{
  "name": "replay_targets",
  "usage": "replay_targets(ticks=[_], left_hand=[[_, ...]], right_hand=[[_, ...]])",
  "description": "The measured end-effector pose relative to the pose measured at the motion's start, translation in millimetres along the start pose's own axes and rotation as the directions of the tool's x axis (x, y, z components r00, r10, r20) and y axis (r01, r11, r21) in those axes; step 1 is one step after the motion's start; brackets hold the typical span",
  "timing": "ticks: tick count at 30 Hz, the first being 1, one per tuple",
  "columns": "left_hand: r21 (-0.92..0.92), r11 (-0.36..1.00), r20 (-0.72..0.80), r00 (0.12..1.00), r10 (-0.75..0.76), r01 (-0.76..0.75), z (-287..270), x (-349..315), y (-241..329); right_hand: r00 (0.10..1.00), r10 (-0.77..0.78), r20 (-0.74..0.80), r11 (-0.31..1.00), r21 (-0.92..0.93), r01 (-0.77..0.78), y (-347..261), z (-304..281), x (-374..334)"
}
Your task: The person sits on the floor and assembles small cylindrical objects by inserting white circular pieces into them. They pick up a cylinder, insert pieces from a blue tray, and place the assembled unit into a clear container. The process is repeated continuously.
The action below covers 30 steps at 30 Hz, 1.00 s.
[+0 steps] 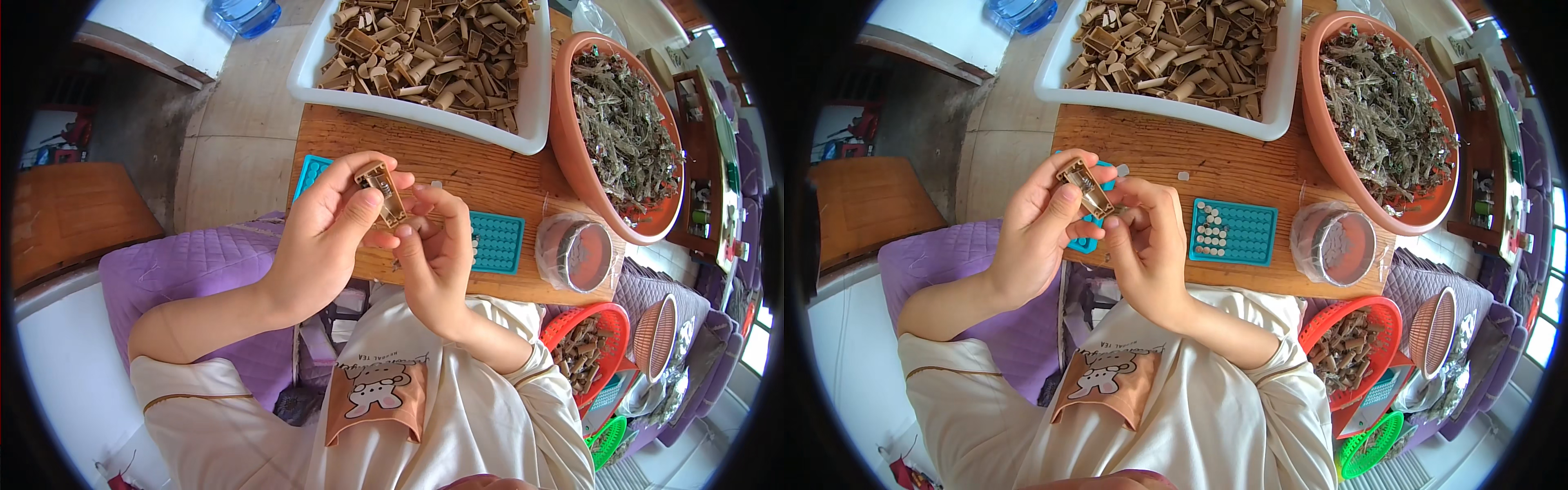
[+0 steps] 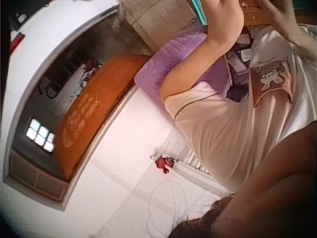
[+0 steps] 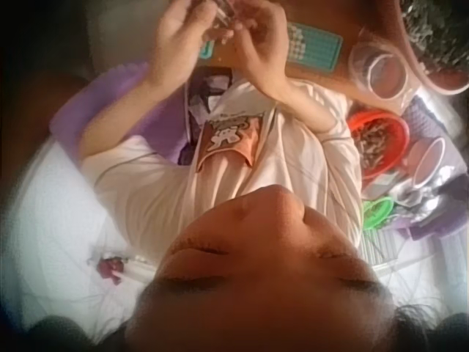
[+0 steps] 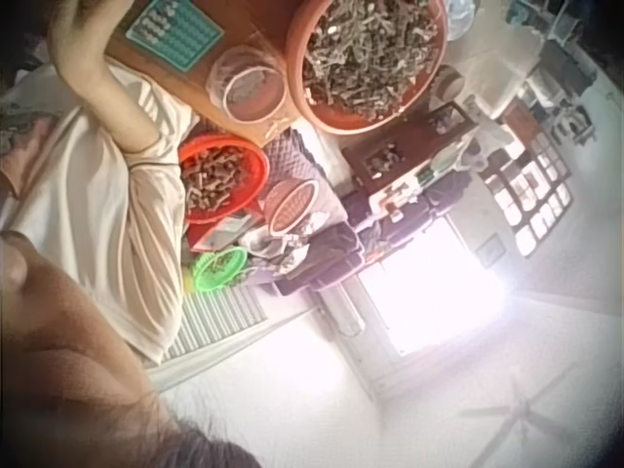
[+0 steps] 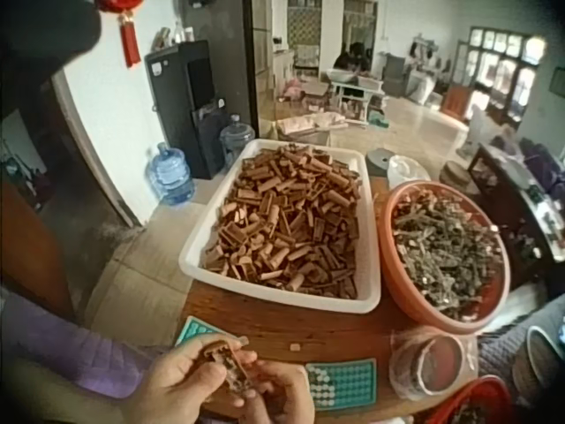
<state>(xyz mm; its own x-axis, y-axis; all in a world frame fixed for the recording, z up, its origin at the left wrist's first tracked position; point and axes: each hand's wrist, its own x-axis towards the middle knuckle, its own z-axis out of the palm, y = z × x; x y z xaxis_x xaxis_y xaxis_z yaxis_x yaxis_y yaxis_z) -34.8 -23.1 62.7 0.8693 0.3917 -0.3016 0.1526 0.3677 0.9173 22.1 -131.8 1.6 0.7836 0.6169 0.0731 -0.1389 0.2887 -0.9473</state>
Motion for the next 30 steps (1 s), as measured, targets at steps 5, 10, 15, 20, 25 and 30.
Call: replay_targets(ticks=[5,10,15,20,25,30], left_hand=[[-0.18,0.983,-0.03,0.999,-0.044,0.037,1.4,3.0,-3.8],[-0.424,0.886,0.165,0.978,-0.13,0.189,-1.3,5.1,-1.9],[-0.352,0.922,0.161,0.981,-0.108,0.159,-1.2,5.9,-1.7],[0.056,0.997,0.094,0.994,0.049,-0.055,3.5,0.9,-4.3],[0.527,0.836,0.126,0.987,0.101,-0.153,3.4,-5.8,-12.8],[0.566,0.824,0.134,0.989,-0.066,-0.022,1.8,-4.8,-16.8]], right_hand=[[0.99,0.098,0.102,0.993,0.053,-0.104,-7.1,-3.0,7.9],[0.949,0.192,0.252,0.976,-0.147,-0.159,-30.7,-20.7,23.0],[0.941,0.069,0.33,0.995,-0.09,-0.041,-33.1,-28.1,27.8],[0.96,0.142,0.241,0.988,-0.092,-0.123,-31.9,-19.6,25.1],[0.972,0.139,0.188,0.972,-0.213,-0.097,-7.6,-15.2,24.1],[0.905,0.305,0.298,0.929,-0.301,-0.214,-10.0,-27.9,24.9]])
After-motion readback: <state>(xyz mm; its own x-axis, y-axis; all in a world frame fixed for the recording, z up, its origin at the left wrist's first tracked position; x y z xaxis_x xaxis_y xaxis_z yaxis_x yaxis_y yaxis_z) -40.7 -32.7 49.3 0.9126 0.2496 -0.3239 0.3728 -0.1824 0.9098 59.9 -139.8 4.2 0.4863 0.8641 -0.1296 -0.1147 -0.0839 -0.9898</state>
